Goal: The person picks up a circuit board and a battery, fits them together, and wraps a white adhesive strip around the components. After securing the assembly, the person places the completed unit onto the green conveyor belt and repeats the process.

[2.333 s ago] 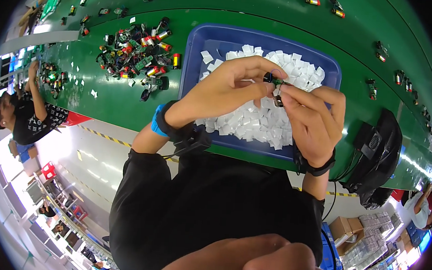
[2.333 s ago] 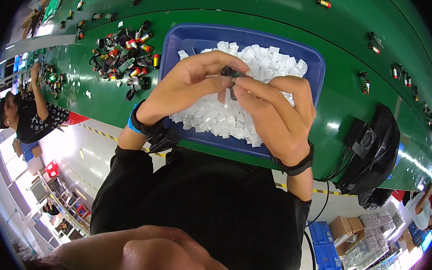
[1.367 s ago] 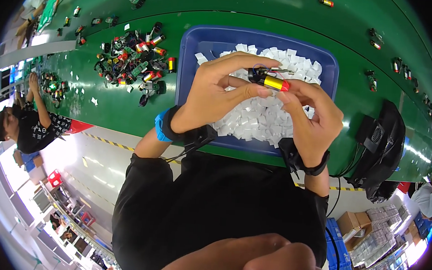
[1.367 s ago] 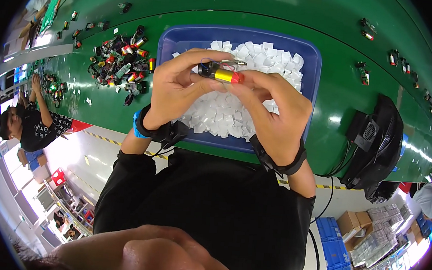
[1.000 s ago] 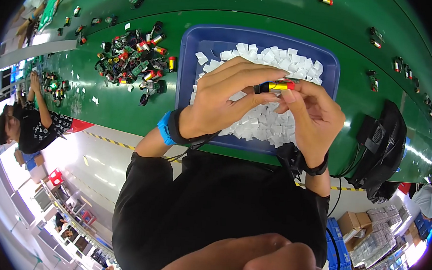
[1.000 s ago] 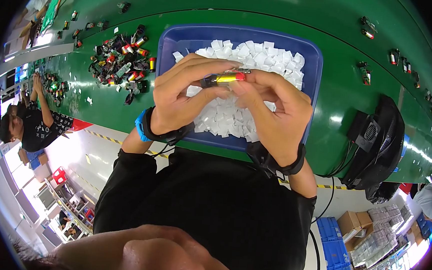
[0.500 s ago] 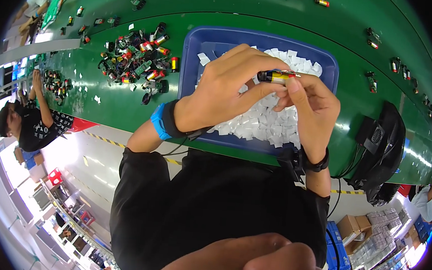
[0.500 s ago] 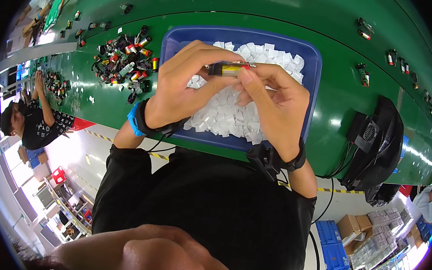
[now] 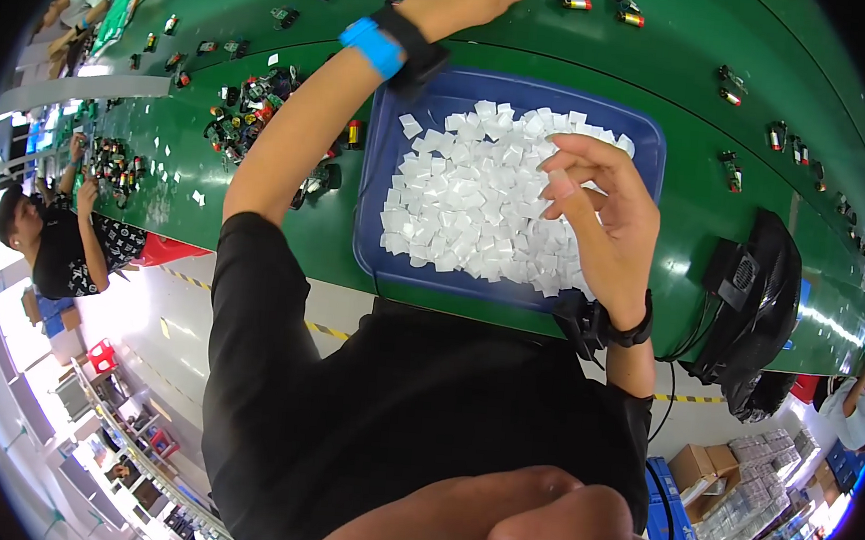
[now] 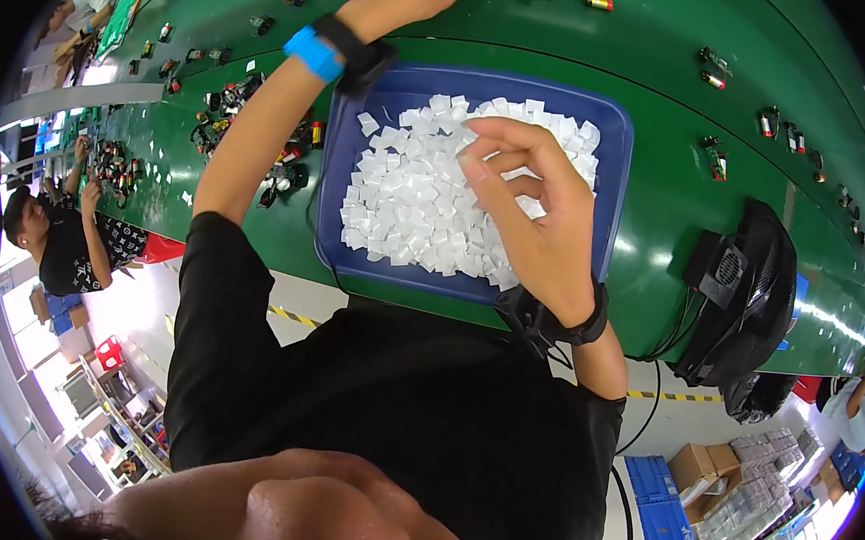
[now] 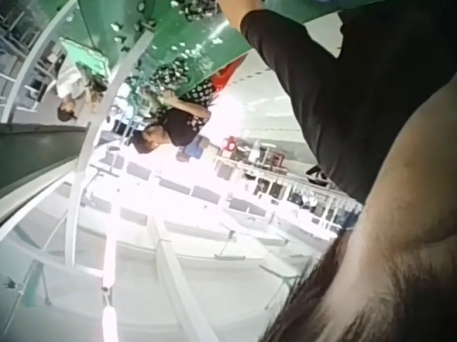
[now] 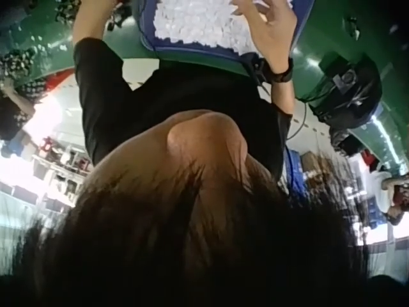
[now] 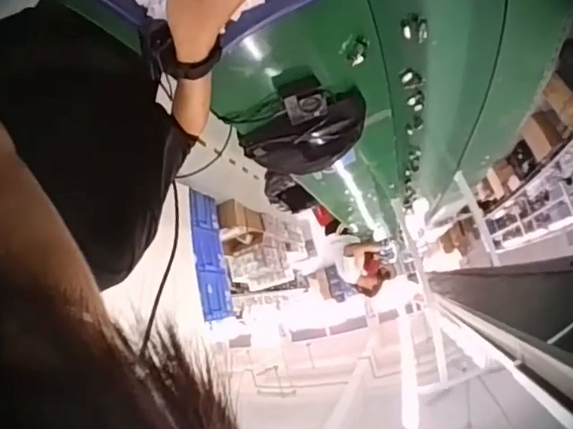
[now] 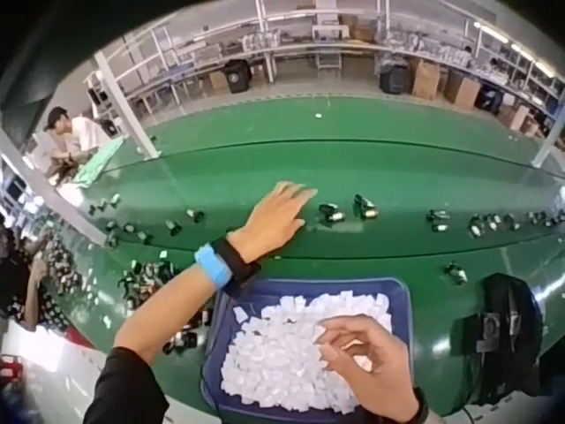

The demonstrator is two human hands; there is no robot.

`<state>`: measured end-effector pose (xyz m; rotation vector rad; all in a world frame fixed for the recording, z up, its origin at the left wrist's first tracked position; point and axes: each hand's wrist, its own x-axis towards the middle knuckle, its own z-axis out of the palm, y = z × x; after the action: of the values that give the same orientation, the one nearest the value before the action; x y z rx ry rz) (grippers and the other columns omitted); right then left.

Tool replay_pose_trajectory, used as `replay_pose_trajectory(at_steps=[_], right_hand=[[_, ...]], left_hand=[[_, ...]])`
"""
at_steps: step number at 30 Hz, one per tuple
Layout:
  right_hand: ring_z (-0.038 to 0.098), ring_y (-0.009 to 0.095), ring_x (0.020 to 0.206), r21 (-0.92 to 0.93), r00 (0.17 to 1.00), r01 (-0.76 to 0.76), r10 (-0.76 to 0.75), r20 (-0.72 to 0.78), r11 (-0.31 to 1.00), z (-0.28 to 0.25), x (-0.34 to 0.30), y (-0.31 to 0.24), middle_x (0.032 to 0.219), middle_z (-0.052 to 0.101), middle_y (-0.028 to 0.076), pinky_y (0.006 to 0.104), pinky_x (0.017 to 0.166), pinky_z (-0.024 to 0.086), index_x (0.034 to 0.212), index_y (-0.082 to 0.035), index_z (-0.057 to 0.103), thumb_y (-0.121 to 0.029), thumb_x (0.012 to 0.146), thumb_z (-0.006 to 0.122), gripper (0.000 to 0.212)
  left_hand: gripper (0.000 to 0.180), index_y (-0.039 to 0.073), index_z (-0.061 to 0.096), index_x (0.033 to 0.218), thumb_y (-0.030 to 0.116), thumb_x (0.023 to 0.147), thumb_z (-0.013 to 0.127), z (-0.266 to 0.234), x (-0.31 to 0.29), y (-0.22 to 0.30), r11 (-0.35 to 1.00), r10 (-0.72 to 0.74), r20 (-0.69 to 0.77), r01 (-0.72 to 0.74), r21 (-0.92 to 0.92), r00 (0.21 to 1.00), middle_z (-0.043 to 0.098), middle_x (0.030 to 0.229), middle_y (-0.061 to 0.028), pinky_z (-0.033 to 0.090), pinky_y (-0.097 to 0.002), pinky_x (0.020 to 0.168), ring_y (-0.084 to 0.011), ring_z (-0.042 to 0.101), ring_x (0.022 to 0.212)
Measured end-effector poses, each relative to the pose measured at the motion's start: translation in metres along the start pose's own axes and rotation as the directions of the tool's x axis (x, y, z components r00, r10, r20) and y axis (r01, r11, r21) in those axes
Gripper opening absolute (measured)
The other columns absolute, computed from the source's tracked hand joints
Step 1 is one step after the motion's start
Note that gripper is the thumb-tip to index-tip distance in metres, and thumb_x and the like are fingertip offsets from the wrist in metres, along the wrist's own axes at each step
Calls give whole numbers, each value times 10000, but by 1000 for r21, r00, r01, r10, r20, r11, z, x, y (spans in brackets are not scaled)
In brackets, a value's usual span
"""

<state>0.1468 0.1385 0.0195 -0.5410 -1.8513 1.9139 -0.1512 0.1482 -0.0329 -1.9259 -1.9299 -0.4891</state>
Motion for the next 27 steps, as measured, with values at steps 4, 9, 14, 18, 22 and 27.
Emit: replay_pose_trajectory(at_steps=[4, 9, 14, 18, 22, 27], right_hand=[[629, 118, 855, -37, 998, 28, -26, 49, 999, 3, -1, -1, 1001, 660, 81, 262, 680, 544, 1184, 10, 639, -17, 934, 656, 252], [634, 122, 873, -54, 997, 80, -80, -14, 995, -7, 1, -1, 1011, 662, 80, 261, 690, 544, 1140, 12, 660, -2, 924, 667, 216], [639, 147, 898, -402, 918, 271, -361, -165, 875, -20, 11, 0, 1064, 661, 96, 271, 717, 554, 1130, 27, 663, 10, 909, 683, 222], [646, 144, 961, -580, 887, 366, -461, -19, 728, -24, 15, 8, 1119, 659, 98, 261, 740, 553, 1118, 32, 664, 7, 899, 698, 223], [665, 128, 936, -465, 928, 256, -350, -127, 848, -10, 13, 8, 1069, 677, 83, 252, 726, 555, 1087, 30, 664, 11, 888, 709, 205], [686, 117, 856, -386, 978, 39, -115, -175, 922, -15, 7, 6, 985, 699, 71, 245, 694, 558, 1053, 22, 664, -13, 881, 732, 188]], left_hand=[[441, 47, 592, 1259, 148, 845, 707, 56, 22, -11, 999, 38, 146, -38, -1, 989, 661, 1103, -167, 509, -450, 911, -389, 622, 1011], [293, 63, 651, 1138, 181, 875, 696, 43, 28, 2, 942, -188, 281, 254, -221, 941, 702, 952, -165, 550, -465, 777, -379, 661, 842], [225, -22, 651, 1112, 140, 956, 652, -42, -9, 49, 94, -98, 660, 667, -739, 745, 693, 860, -69, 489, -232, 490, -95, 604, 643], [260, -33, 593, 1165, 118, 957, 635, -96, -44, 96, -166, -42, 708, 694, -701, 705, 689, 869, -68, 502, -231, 502, -97, 622, 699], [320, -10, 535, 1244, 80, 953, 630, -103, -66, 118, -209, -43, 678, 657, -725, 734, 684, 940, -81, 520, -241, 524, -112, 638, 773], [367, 35, 511, 1248, 60, 919, 672, -113, -69, 134, 129, -146, 581, 598, -791, 801, 680, 970, -84, 513, -264, 598, -155, 651, 840]])
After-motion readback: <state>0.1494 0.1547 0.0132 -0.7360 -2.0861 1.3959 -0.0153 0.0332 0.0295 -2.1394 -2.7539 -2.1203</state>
